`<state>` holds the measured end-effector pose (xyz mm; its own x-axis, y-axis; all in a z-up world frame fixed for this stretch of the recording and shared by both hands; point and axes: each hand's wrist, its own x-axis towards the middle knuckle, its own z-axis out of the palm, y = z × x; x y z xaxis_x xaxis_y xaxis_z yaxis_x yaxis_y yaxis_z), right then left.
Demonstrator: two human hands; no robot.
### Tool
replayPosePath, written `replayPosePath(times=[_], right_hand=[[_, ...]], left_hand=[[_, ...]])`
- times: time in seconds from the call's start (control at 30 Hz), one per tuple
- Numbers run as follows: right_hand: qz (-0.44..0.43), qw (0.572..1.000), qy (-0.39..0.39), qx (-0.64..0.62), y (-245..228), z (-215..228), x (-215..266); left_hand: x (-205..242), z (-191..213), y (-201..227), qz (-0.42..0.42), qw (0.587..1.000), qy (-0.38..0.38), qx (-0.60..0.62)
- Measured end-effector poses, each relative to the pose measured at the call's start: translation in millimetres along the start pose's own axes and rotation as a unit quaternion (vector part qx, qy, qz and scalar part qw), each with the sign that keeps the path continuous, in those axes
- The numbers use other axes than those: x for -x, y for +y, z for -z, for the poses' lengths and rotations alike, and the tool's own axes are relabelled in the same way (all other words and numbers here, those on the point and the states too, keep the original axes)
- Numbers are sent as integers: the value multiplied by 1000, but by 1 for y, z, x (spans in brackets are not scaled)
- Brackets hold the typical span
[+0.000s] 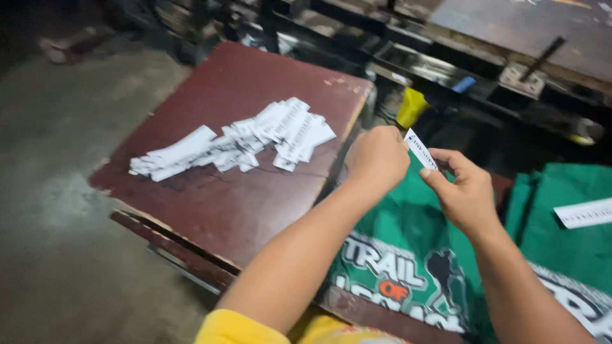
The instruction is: The person attaches white paper tags to green t-shirts by threading a black string through the tag and the shirt's collar loop. They then fold the t-shirts and place them on a stack. The process is repeated for multiple shirts.
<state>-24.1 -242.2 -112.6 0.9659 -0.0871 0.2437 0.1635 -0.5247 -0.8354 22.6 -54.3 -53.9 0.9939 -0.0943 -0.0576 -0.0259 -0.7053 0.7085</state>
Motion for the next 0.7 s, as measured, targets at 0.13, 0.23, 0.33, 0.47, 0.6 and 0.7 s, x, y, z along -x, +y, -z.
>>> replayPosePath(times=[0.13,0.23,0.33,0.47,0.6,0.7], right_hand=[[-32,996,15,87,34,1,39],[-91,988,31,122,72,-8,65],[-69,982,39,174,121,-19,80],[-3,963,43,266,147,-35,95],[27,955,57,289,159,-44,103],[31,956,52,287,159,-44,103]], left_hand=[[25,-58,-15,44,995,-47,71],[28,-116,-56,38,985,-20,166],[19,-167,-100,-4,981,8,196],[12,-182,-121,7,978,-13,207],[22,-163,-107,52,978,-41,196],[14,-170,-113,22,988,-37,149]])
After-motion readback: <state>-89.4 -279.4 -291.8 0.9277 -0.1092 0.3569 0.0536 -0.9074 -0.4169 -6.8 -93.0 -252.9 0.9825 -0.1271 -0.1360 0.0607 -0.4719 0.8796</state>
